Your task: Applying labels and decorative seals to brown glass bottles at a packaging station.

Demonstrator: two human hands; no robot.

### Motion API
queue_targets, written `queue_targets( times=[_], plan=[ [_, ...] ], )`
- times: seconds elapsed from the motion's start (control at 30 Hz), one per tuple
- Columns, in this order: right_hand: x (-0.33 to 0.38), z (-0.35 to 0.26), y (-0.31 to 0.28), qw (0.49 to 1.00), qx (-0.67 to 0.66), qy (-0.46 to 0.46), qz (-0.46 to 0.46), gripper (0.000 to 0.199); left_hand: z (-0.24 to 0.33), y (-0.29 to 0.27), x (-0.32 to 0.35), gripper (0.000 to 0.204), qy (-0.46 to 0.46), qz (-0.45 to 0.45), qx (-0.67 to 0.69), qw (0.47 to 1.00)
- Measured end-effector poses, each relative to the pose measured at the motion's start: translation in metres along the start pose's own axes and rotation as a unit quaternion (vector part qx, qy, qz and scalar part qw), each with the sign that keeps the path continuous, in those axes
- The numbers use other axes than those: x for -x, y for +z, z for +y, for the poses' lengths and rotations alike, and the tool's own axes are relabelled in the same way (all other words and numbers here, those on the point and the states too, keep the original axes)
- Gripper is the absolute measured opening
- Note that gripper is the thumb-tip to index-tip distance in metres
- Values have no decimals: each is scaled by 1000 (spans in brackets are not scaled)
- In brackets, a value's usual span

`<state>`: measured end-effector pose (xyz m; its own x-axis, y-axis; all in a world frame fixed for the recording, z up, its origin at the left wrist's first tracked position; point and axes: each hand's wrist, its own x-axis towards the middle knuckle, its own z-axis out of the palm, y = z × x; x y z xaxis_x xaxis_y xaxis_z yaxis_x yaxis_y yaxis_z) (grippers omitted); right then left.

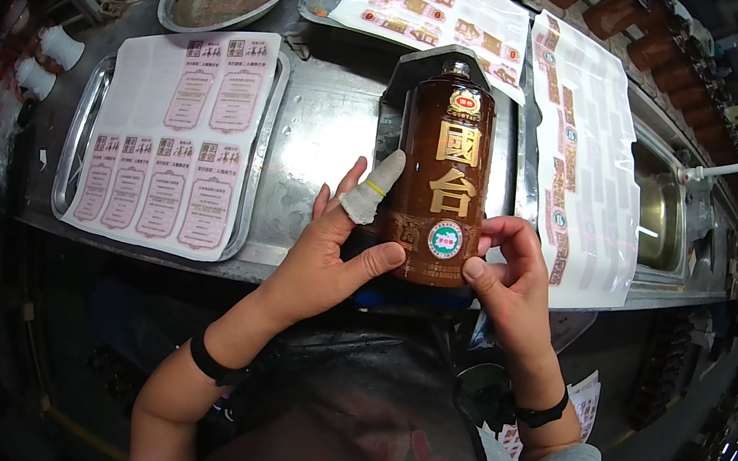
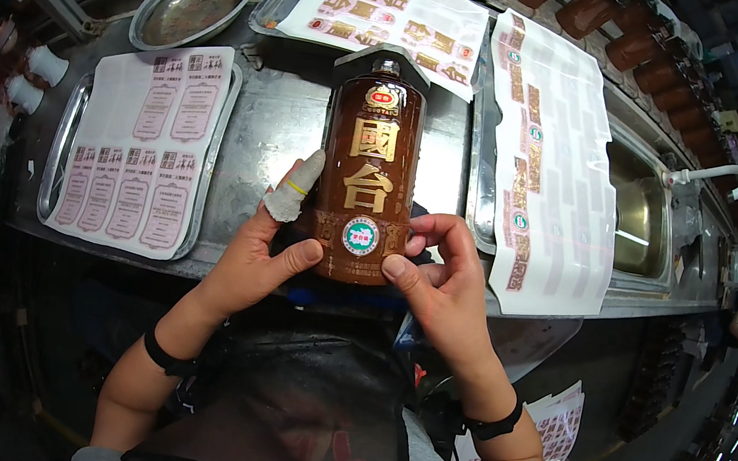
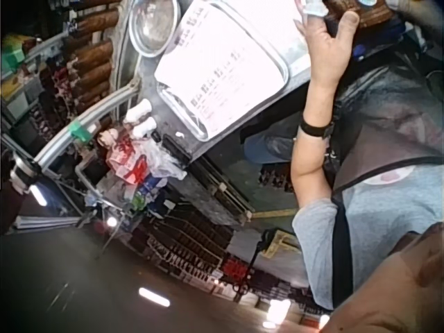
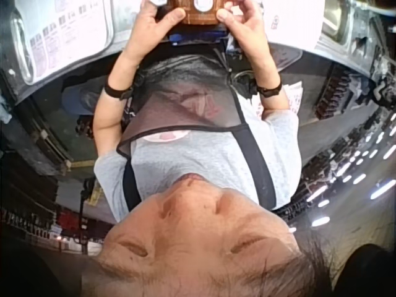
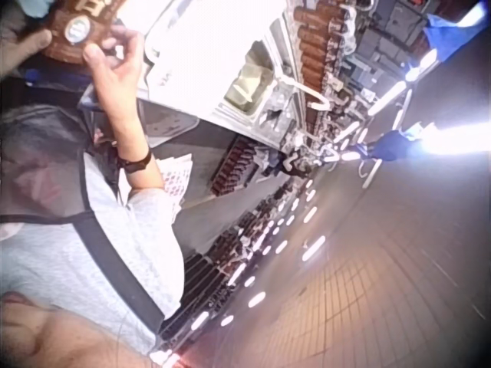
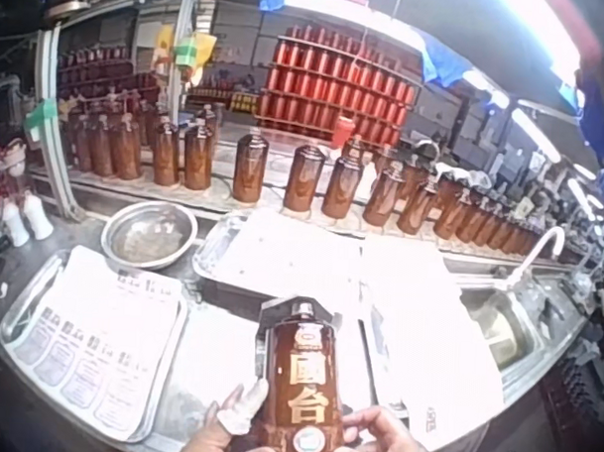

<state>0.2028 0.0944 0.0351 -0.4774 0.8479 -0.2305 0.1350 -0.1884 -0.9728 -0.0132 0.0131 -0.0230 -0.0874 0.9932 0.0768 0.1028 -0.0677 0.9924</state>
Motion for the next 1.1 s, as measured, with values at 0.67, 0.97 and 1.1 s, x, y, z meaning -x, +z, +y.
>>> queue_targets(
  times=[0.67,0.97,1.1],
  plan=[
    [6,5,-2,1000,-6,4,23,33,2,8,-5,84,-11,14,90,996],
    [-2,12,-7,1000,-28,-11,2,37,8,12,-3,83,-38,13,146,989],
    [-5,13,-11,999,-43,16,-22,36,5,12,-4,82,-24,19,132,991]
  ],
)
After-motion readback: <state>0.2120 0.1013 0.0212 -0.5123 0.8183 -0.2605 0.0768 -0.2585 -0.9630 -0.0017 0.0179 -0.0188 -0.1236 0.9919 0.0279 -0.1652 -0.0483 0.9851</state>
